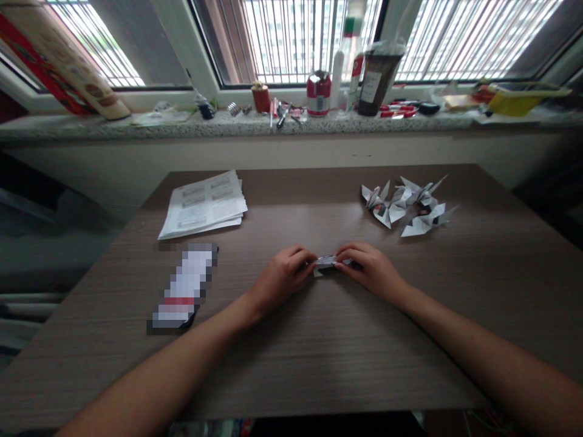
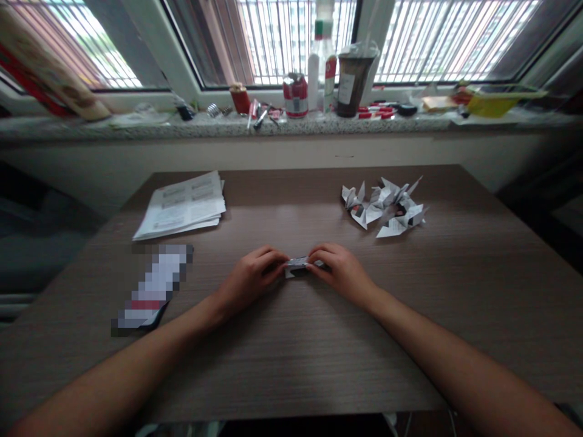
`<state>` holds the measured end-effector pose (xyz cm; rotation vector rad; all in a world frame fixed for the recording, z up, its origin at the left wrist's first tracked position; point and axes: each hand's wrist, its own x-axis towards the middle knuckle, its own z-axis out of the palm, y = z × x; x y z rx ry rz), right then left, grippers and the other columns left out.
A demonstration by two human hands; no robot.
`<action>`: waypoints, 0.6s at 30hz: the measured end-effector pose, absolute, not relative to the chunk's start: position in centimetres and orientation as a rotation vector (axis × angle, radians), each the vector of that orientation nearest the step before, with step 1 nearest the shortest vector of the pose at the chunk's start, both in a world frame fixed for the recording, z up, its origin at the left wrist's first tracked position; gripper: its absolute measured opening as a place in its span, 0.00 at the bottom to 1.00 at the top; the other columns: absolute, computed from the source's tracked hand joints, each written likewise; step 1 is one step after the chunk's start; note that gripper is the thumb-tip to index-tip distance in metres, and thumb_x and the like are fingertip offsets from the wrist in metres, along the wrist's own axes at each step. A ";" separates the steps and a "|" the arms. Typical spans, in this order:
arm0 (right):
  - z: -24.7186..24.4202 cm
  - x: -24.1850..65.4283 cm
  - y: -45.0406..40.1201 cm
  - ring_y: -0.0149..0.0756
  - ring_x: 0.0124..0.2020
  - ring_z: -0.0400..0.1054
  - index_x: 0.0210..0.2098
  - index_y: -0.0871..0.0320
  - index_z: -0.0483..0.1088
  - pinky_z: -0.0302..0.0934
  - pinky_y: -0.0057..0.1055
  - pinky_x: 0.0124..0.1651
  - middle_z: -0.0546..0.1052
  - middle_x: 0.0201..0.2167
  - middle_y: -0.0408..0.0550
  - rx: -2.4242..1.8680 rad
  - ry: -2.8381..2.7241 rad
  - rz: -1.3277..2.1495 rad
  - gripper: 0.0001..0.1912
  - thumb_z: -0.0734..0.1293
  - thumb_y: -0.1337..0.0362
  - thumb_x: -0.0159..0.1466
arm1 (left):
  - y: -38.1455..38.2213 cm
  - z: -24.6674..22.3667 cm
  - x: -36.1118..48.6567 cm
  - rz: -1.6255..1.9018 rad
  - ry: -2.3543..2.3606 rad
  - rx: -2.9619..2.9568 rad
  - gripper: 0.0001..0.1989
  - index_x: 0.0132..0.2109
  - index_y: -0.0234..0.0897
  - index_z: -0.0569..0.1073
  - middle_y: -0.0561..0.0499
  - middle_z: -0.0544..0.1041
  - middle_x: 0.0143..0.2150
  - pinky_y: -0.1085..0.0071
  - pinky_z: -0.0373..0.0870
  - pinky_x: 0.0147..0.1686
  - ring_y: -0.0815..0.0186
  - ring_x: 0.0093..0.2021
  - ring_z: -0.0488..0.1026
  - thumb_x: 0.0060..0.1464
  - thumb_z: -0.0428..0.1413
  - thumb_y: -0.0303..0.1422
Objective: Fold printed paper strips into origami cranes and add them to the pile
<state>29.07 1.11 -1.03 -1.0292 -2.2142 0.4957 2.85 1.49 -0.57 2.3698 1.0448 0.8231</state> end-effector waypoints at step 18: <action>-1.1 29.8 1.5 0.41 0.43 0.76 0.35 0.55 0.76 0.69 0.38 0.48 0.82 0.40 0.49 -1.068 -2.197 0.582 0.05 0.72 0.63 0.68 | 1.1 -0.3 2.8 0.778 1.009 2.351 0.02 0.44 0.36 0.77 0.49 0.78 0.40 0.71 0.70 0.38 0.65 0.38 0.75 0.66 0.59 0.27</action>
